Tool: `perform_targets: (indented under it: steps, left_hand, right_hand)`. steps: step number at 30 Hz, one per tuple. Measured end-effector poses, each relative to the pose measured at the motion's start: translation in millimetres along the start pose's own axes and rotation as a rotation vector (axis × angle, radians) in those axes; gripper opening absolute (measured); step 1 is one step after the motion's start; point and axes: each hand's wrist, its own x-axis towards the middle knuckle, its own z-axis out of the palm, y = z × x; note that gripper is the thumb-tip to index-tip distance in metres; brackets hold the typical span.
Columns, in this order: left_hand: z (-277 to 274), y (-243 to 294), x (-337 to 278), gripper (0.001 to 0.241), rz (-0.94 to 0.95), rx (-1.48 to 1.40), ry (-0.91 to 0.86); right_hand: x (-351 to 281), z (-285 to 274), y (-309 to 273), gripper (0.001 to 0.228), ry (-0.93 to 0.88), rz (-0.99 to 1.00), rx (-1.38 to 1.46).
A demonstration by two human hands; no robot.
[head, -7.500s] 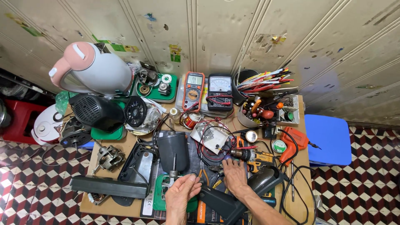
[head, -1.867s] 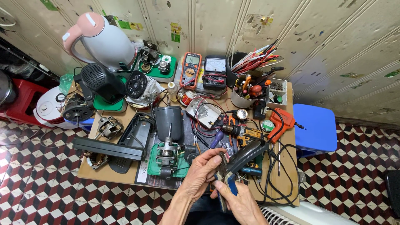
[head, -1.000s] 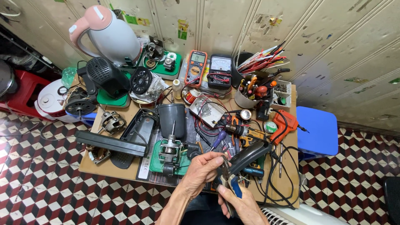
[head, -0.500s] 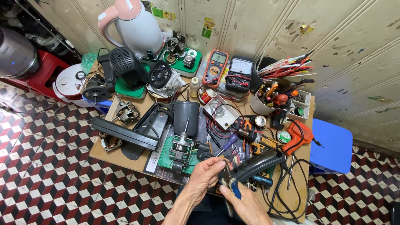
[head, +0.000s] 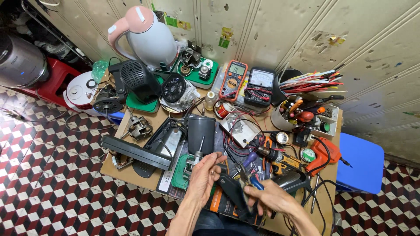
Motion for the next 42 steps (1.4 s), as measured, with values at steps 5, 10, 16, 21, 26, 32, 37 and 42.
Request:
perform_targets:
  steps: [5, 10, 16, 21, 26, 32, 37, 42]
  left_hand:
    - [3, 11, 10, 0.042, -0.027, -0.044, 0.111]
    - [9, 20, 16, 0.049, -0.042, -0.084, 0.127]
    - [13, 22, 16, 0.05, -0.039, -0.122, 0.128]
    - [7, -8, 17, 0.043, 0.006, -0.122, 0.119]
    - [20, -22, -3, 0.036, 0.06, -0.233, 0.137]
    - [21, -42, -18, 0.033, 0.05, -0.189, 0.087]
    - [35, -44, -42, 0.032, 0.017, -0.079, 0.049]
    - [38, -44, -58, 0.029, 0.01, 0.051, 0.065]
  right_hand:
    - [64, -21, -10, 0.045, 0.388, -0.02, -0.767]
    - [89, -26, -9, 0.04, 0.54, -0.088, -0.839]
    - [-7, 38, -76, 0.02, 0.828, -0.54, -0.205]
    - [-17, 91, -91, 0.024, 0.708, -0.721, -0.143]
    - [-20, 99, -77, 0.019, 0.733, -0.721, -0.087]
    - [-34, 92, -51, 0.014, 0.735, -0.639, 0.009]
    - [-40, 91, -22, 0.017, 0.591, -0.579, 0.46]
    - [-42, 69, -7, 0.022, 0.469, -0.578, 0.795]
